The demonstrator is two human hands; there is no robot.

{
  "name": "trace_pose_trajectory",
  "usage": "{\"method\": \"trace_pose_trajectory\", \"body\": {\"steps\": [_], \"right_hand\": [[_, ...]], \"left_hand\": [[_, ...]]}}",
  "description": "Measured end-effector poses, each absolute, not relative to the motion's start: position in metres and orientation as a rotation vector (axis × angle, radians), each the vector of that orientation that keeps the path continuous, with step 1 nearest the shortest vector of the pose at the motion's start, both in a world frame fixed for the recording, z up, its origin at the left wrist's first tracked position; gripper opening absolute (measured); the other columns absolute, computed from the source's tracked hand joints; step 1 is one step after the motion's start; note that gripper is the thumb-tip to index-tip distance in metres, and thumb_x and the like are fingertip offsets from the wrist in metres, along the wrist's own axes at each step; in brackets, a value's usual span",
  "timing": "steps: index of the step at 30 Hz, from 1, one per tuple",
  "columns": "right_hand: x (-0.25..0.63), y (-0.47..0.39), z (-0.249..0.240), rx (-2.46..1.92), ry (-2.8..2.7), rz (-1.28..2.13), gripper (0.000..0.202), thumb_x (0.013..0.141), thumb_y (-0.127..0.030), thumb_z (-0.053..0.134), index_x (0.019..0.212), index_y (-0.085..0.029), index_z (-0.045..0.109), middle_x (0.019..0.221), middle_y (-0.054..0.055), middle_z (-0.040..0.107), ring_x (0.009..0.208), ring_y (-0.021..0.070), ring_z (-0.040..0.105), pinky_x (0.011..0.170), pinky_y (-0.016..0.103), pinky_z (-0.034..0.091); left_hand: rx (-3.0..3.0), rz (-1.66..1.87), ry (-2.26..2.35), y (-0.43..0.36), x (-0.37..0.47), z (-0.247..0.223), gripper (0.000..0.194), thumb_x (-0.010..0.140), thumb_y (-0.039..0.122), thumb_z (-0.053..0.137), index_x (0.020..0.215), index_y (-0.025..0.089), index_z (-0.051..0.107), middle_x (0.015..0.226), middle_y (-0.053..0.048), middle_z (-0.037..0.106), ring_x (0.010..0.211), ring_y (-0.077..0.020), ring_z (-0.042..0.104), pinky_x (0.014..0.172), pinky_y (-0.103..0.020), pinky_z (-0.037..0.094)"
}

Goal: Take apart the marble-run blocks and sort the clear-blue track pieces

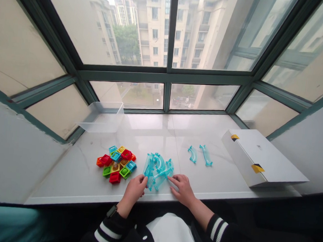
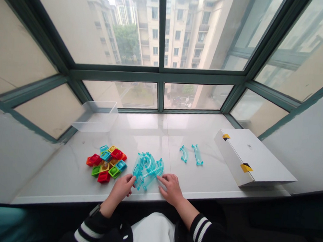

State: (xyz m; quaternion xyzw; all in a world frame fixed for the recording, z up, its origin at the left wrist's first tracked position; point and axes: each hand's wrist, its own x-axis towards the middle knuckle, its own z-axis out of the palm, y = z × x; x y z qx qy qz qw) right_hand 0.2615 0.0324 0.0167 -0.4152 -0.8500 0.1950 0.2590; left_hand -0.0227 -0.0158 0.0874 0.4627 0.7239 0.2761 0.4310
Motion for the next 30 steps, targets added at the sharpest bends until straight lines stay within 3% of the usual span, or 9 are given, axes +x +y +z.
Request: {"method": "trace_pose_trajectory", "body": {"steps": [7, 20, 30], "right_hand": [[0.264, 0.028, 0.021, -1.034, -2.291, 0.545, 0.062, 0.092, -0.024, 0.063, 0.153, -0.033, 0.055, 0.121, 0.010, 0.068, 0.115, 0.0297, 0.061, 0.107, 0.053, 0.048], [0.260, 0.027, 0.022, -1.050, -2.434, 0.464, 0.075, 0.094, -0.036, 0.068, 0.164, -0.035, 0.040, 0.131, 0.012, 0.063, 0.123, 0.0338, 0.055, 0.118, 0.064, 0.035], [0.259, 0.026, 0.024, -1.010, -2.510, 0.436, 0.071, 0.097, -0.040, 0.066, 0.163, -0.036, 0.041, 0.135, 0.013, 0.061, 0.128, 0.0337, 0.054, 0.121, 0.064, 0.031]], "left_hand": [[1.127, 0.709, 1.737, -0.019, -0.014, 0.085, 0.043, 0.090, 0.064, 0.055, 0.085, 0.022, 0.060, 0.082, -0.006, 0.076, 0.056, -0.0178, 0.068, 0.048, -0.025, 0.049], [1.111, 0.652, 1.632, -0.025, -0.013, 0.072, 0.045, 0.087, 0.067, 0.059, 0.088, 0.022, 0.057, 0.091, -0.008, 0.079, 0.067, -0.0211, 0.073, 0.055, -0.028, 0.052], [1.113, 0.616, 1.563, -0.029, -0.003, 0.063, 0.042, 0.089, 0.062, 0.054, 0.093, 0.021, 0.061, 0.094, -0.011, 0.080, 0.074, -0.0233, 0.073, 0.059, -0.031, 0.053]]}}
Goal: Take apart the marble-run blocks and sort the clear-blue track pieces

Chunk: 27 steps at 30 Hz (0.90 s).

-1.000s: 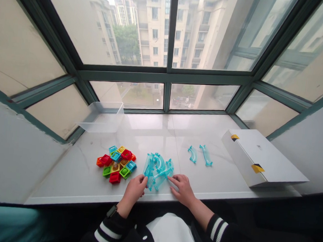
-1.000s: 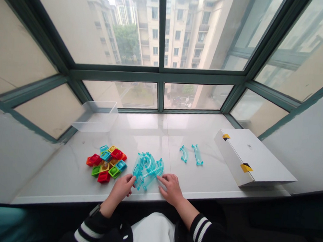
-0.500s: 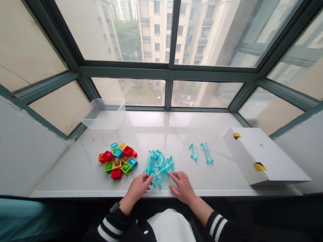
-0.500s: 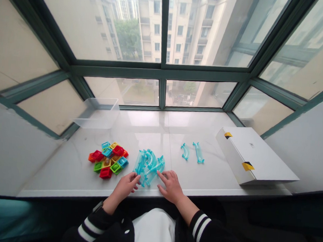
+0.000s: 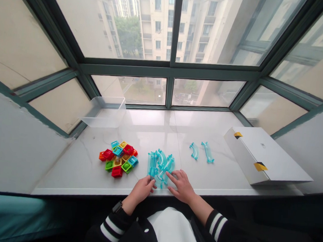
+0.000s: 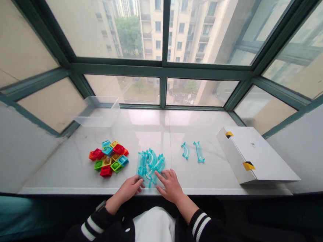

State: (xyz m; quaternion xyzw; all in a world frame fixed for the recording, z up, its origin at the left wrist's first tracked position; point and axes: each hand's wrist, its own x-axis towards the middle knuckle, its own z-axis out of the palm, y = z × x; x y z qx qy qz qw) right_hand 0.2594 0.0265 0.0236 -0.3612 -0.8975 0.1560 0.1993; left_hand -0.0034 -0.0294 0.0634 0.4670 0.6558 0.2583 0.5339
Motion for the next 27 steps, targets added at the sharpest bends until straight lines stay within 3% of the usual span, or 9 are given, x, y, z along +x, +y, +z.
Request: {"method": "trace_pose_trajectory", "body": {"steps": [9, 16, 23, 27], "right_hand": [[0.258, 0.026, 0.025, -1.010, -2.505, 0.371, 0.068, 0.097, -0.039, 0.066, 0.161, -0.033, 0.045, 0.132, 0.012, 0.064, 0.125, 0.0316, 0.055, 0.120, 0.060, 0.033], [0.259, 0.027, 0.026, -1.002, -2.503, 0.348, 0.072, 0.095, -0.039, 0.067, 0.162, -0.032, 0.043, 0.131, 0.013, 0.066, 0.124, 0.0326, 0.057, 0.120, 0.060, 0.035], [0.261, 0.028, 0.018, -1.028, -2.370, 0.491, 0.076, 0.096, -0.036, 0.064, 0.165, -0.029, 0.034, 0.132, 0.013, 0.066, 0.123, 0.0322, 0.061, 0.120, 0.064, 0.037], [0.263, 0.029, 0.018, -1.062, -2.210, 0.574, 0.068, 0.098, -0.035, 0.062, 0.161, -0.028, 0.038, 0.134, 0.014, 0.064, 0.124, 0.0325, 0.061, 0.113, 0.060, 0.048]], "left_hand": [[1.307, 0.607, 1.576, -0.028, -0.007, 0.070, 0.034, 0.094, 0.049, 0.047, 0.083, 0.022, 0.065, 0.090, -0.006, 0.078, 0.081, -0.0216, 0.071, 0.072, -0.030, 0.051], [1.106, 0.757, 1.537, -0.027, -0.003, 0.067, 0.038, 0.092, 0.055, 0.050, 0.092, 0.020, 0.064, 0.072, -0.002, 0.071, 0.056, -0.0164, 0.058, 0.052, -0.027, 0.045], [0.965, 1.061, 1.472, -0.021, -0.004, 0.073, 0.046, 0.083, 0.062, 0.067, 0.096, 0.019, 0.062, 0.068, 0.001, 0.064, 0.056, -0.0146, 0.060, 0.052, -0.025, 0.048], [0.895, 1.117, 1.448, -0.018, -0.003, 0.080, 0.052, 0.079, 0.062, 0.076, 0.104, 0.019, 0.060, 0.067, 0.003, 0.063, 0.060, -0.0156, 0.063, 0.054, -0.026, 0.051]]}}
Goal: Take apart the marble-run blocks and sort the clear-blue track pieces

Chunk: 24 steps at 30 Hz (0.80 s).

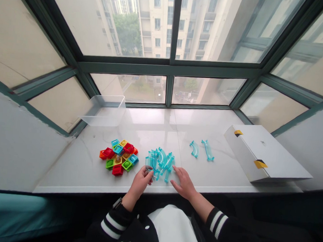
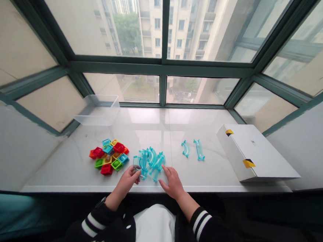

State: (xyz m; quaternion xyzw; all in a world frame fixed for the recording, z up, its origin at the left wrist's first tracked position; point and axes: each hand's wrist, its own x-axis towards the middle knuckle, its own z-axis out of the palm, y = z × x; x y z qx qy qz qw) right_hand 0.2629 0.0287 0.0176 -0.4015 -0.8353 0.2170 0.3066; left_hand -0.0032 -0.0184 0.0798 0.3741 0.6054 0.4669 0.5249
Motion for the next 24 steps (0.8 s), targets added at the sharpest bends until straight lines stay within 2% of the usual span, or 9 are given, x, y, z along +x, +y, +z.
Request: {"method": "trace_pose_trajectory", "body": {"steps": [5, 7, 10, 14, 19, 24], "right_hand": [[0.257, 0.031, 0.046, -1.055, -1.988, 0.712, 0.046, 0.101, -0.038, 0.060, 0.144, -0.026, 0.056, 0.130, 0.014, 0.063, 0.122, 0.0315, 0.061, 0.108, 0.053, 0.053], [0.249, 0.032, 0.060, -0.994, -1.934, 0.891, 0.042, 0.101, -0.042, 0.060, 0.140, -0.026, 0.058, 0.121, 0.011, 0.067, 0.110, 0.0274, 0.066, 0.101, 0.047, 0.056], [0.236, 0.033, 0.075, -0.938, -1.838, 1.227, 0.041, 0.100, -0.047, 0.063, 0.135, -0.025, 0.060, 0.101, 0.005, 0.070, 0.085, 0.0202, 0.069, 0.080, 0.035, 0.059], [0.228, 0.034, 0.079, -1.000, -1.716, 1.356, 0.029, 0.100, -0.047, 0.062, 0.116, -0.023, 0.069, 0.079, 0.000, 0.067, 0.069, 0.0166, 0.065, 0.069, 0.031, 0.057], [0.230, 0.036, 0.081, -0.976, -1.693, 1.336, 0.028, 0.098, -0.044, 0.063, 0.115, -0.024, 0.071, 0.095, 0.004, 0.072, 0.074, 0.0172, 0.068, 0.072, 0.033, 0.060], [0.238, 0.041, 0.091, -0.962, -1.788, 1.233, 0.025, 0.101, -0.040, 0.058, 0.115, -0.024, 0.072, 0.101, 0.005, 0.071, 0.071, 0.0155, 0.065, 0.069, 0.031, 0.058]], "left_hand": [[0.857, 1.093, 1.403, -0.014, 0.006, 0.092, 0.057, 0.077, 0.065, 0.077, 0.104, 0.019, 0.058, 0.075, -0.002, 0.071, 0.069, -0.0191, 0.070, 0.056, -0.027, 0.054], [0.858, 1.089, 1.380, -0.013, 0.012, 0.096, 0.057, 0.078, 0.065, 0.077, 0.106, 0.019, 0.058, 0.079, -0.003, 0.073, 0.072, -0.0197, 0.071, 0.057, -0.028, 0.056], [0.871, 1.075, 1.320, -0.014, 0.021, 0.100, 0.057, 0.079, 0.065, 0.077, 0.108, 0.019, 0.058, 0.085, -0.005, 0.075, 0.076, -0.0211, 0.074, 0.061, -0.030, 0.059], [0.936, 1.045, 1.259, -0.017, 0.024, 0.103, 0.051, 0.084, 0.062, 0.074, 0.109, 0.018, 0.062, 0.100, -0.010, 0.077, 0.080, -0.0205, 0.074, 0.065, -0.030, 0.060], [0.978, 1.053, 1.293, -0.017, 0.020, 0.103, 0.051, 0.085, 0.061, 0.074, 0.109, 0.017, 0.066, 0.097, -0.009, 0.075, 0.078, -0.0194, 0.071, 0.064, -0.030, 0.060], [0.992, 1.195, 1.307, -0.013, 0.011, 0.106, 0.065, 0.085, 0.060, 0.075, 0.135, 0.021, 0.059, 0.116, -0.012, 0.072, 0.089, -0.0221, 0.072, 0.069, -0.034, 0.062]]}}
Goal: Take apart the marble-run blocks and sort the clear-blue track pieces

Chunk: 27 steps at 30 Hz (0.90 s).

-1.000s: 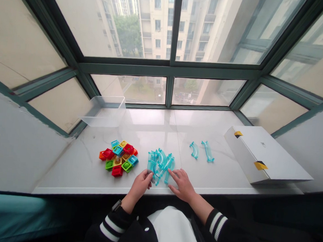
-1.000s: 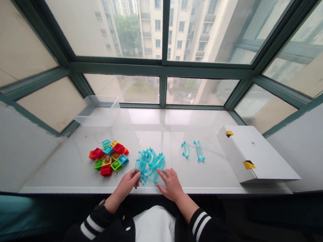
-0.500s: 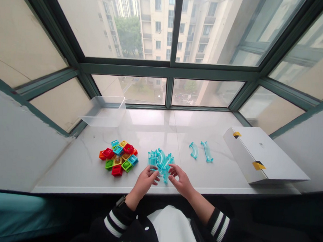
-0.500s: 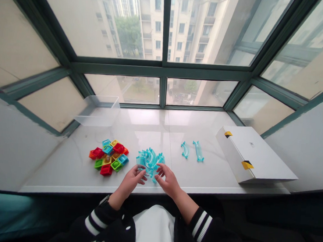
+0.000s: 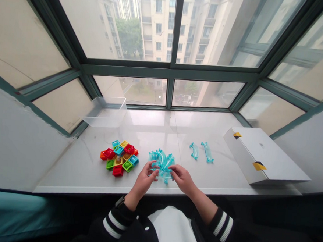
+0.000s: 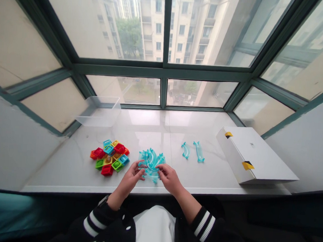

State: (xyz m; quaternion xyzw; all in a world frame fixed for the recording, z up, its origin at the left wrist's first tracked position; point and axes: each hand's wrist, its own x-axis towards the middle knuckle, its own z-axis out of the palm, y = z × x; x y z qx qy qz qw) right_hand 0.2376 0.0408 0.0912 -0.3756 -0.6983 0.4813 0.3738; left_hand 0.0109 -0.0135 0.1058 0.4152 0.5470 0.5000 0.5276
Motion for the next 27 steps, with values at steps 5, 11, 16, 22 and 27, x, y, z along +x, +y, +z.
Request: {"method": "trace_pose_trajectory", "body": {"steps": [5, 11, 16, 22, 27], "right_hand": [[0.250, 0.052, 0.105, -0.947, -1.963, 1.090, 0.027, 0.103, -0.037, 0.056, 0.116, -0.027, 0.077, 0.093, 0.004, 0.070, 0.076, 0.0175, 0.064, 0.073, 0.033, 0.056], [0.251, 0.061, 0.112, -1.028, -1.811, 1.089, 0.026, 0.100, -0.043, 0.061, 0.108, -0.024, 0.078, 0.098, 0.006, 0.073, 0.082, 0.0193, 0.068, 0.076, 0.033, 0.059], [0.248, 0.059, 0.106, -1.040, -1.658, 1.053, 0.040, 0.103, -0.047, 0.057, 0.134, -0.024, 0.065, 0.111, 0.009, 0.068, 0.077, 0.0165, 0.067, 0.069, 0.033, 0.062], [0.243, 0.041, 0.120, -0.878, -1.915, 0.892, 0.036, 0.103, -0.039, 0.062, 0.137, -0.028, 0.063, 0.099, 0.004, 0.066, 0.078, 0.0163, 0.064, 0.081, 0.034, 0.061], [0.225, 0.024, 0.127, -0.763, -2.061, 0.976, 0.029, 0.101, -0.036, 0.066, 0.129, -0.029, 0.067, 0.109, 0.005, 0.067, 0.085, 0.0168, 0.067, 0.083, 0.033, 0.061]], "left_hand": [[1.158, 1.140, 1.395, -0.014, -0.002, 0.112, 0.046, 0.089, 0.054, 0.072, 0.120, 0.021, 0.075, 0.112, -0.011, 0.075, 0.098, -0.0246, 0.070, 0.081, -0.035, 0.060], [1.220, 0.929, 1.261, -0.020, 0.004, 0.120, 0.045, 0.082, 0.050, 0.080, 0.115, 0.019, 0.078, 0.087, -0.006, 0.074, 0.080, -0.0202, 0.067, 0.076, -0.032, 0.056], [1.096, 0.966, 1.170, -0.021, 0.014, 0.118, 0.042, 0.079, 0.053, 0.083, 0.099, 0.019, 0.070, 0.077, -0.001, 0.066, 0.071, -0.0167, 0.065, 0.072, -0.032, 0.058], [0.836, 1.240, 1.248, -0.012, 0.012, 0.109, 0.056, 0.070, 0.060, 0.088, 0.095, 0.021, 0.056, 0.084, -0.002, 0.071, 0.083, -0.0222, 0.073, 0.080, -0.038, 0.062], [0.806, 1.253, 1.240, -0.013, 0.020, 0.112, 0.058, 0.069, 0.059, 0.090, 0.094, 0.022, 0.054, 0.080, 0.000, 0.072, 0.075, -0.0209, 0.074, 0.079, -0.037, 0.061]]}}
